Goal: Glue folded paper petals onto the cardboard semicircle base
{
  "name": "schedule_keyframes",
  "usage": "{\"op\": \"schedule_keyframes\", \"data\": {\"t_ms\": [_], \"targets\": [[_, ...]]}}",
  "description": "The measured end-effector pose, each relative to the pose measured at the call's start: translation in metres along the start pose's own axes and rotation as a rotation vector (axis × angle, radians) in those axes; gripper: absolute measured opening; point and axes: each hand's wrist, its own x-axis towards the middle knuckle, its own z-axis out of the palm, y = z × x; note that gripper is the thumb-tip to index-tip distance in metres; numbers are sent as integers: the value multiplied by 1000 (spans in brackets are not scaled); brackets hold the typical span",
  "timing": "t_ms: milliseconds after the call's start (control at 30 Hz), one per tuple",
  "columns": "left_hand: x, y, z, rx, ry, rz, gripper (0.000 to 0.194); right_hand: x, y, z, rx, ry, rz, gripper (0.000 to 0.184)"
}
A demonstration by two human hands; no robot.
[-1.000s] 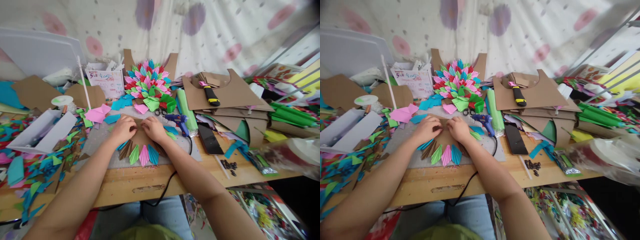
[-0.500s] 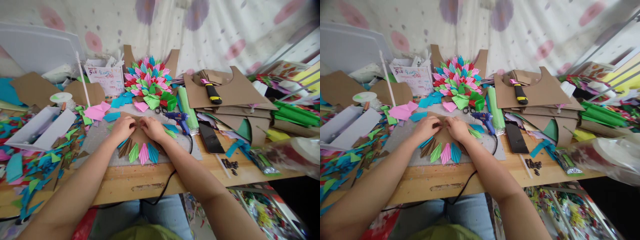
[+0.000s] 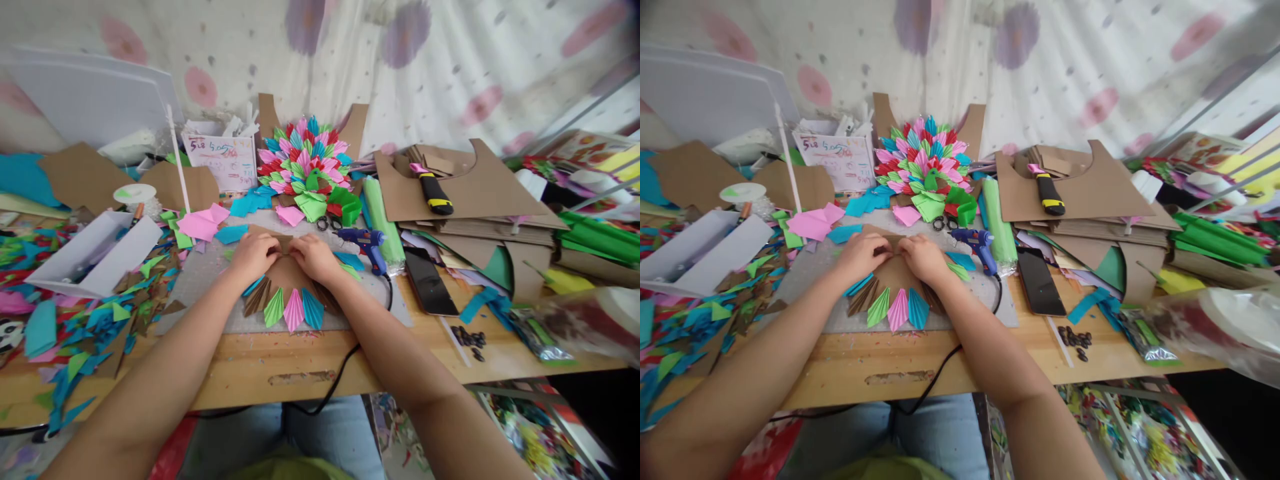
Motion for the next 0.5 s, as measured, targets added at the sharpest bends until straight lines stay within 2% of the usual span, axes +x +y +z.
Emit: {"op": "schedule_keyframes", "data": {"t_ms": [233, 500], "targets": [[2, -2, 3, 31, 16, 19, 12, 2, 2, -3, -31, -50, 39, 20], [4, -4, 4, 35, 53, 62, 12, 5, -1, -1, -65, -32, 58, 20]]}}
